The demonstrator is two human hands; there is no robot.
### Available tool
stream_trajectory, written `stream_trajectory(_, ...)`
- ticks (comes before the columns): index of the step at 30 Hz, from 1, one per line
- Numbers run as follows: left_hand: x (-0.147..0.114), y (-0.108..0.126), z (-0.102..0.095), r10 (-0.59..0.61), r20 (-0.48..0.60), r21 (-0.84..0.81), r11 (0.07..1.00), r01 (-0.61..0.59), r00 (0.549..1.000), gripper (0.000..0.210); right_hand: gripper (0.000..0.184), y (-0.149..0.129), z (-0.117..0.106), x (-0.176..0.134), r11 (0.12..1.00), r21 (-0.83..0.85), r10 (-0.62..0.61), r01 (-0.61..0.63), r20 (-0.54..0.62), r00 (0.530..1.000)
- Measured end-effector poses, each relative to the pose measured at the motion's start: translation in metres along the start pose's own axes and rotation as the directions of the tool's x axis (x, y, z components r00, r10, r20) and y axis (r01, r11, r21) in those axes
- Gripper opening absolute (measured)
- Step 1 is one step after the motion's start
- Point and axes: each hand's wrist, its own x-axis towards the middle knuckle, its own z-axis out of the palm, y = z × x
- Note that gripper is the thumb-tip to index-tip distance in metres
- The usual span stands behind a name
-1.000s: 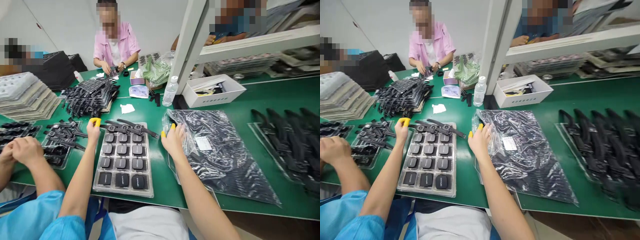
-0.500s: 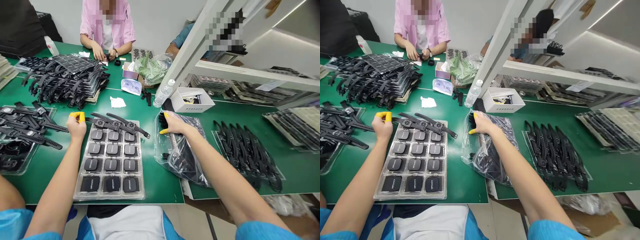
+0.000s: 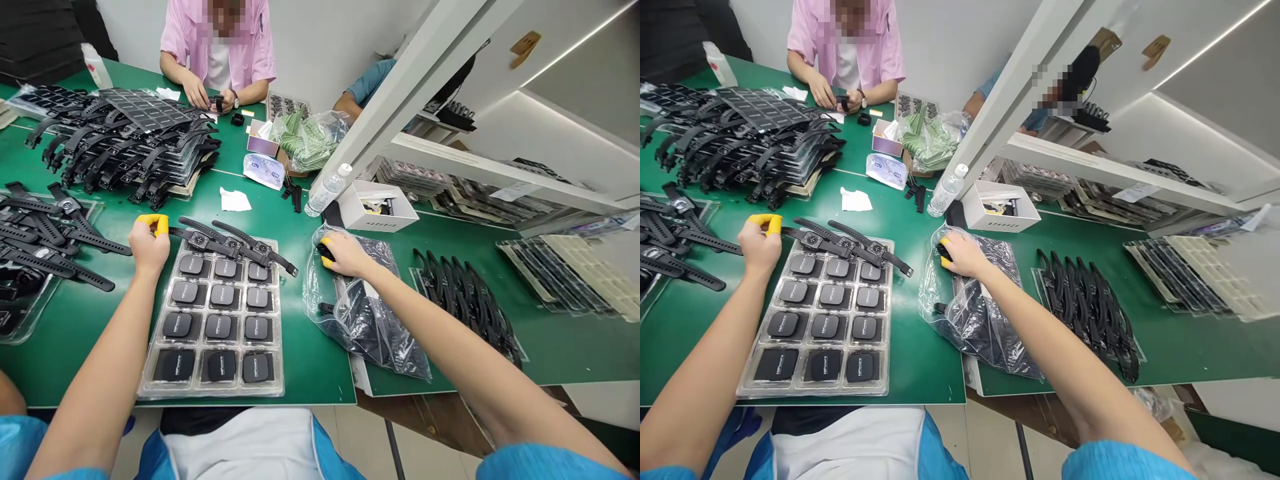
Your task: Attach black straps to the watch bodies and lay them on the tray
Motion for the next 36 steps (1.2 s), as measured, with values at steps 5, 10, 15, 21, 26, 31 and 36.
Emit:
stream_trajectory(5,0.000,-0.001,0.001,-0.015,0.000,-0.001,1.000,0.015,1.000,0.012,0.024,-0.023,0.008,-0.004,1.000,0.017,-0.014,0.015,-0.074,0.997)
stream_trajectory(10,0.001,-0.002,0.000,-0.036,0.012,0.001,0.999,0.036,0.999,0.009,0.037,-0.053,-0.002,-0.013,0.990,0.086,-0.092,0.116,-0.240,0.966)
stream_trajectory(15,0.002,-0.003,0.001,-0.058,0.001,-0.003,0.998,0.058,0.998,0.011,0.046,-0.088,-0.002,-0.038,0.931,0.167,-0.265,0.326,-0.307,0.914)
stream_trajectory(21,0.001,-0.004,0.003,-0.051,-0.008,-0.008,0.999,0.051,0.999,0.015,0.057,-0.111,-0.007,-0.069,0.932,0.315,-0.184,0.179,-0.013,0.983)
stream_trajectory(26,0.005,0.009,-0.010,0.044,-0.011,0.011,0.999,-0.043,0.999,0.013,0.067,-0.114,-0.021,-0.081,0.871,0.478,-0.107,0.118,-0.050,0.993)
stream_trajectory(31,0.001,0.059,-0.047,0.157,0.118,-0.034,0.987,-0.154,0.980,0.019,0.059,-0.093,-0.017,-0.053,0.861,0.436,0.328,-0.262,-0.082,0.941)
stream_trajectory(36,-0.039,0.142,-0.062,0.357,0.763,-0.082,0.880,-0.468,0.538,0.021,0.055,-0.081,0.000,-0.003,0.870,0.261,0.441,-0.418,-0.035,0.897)
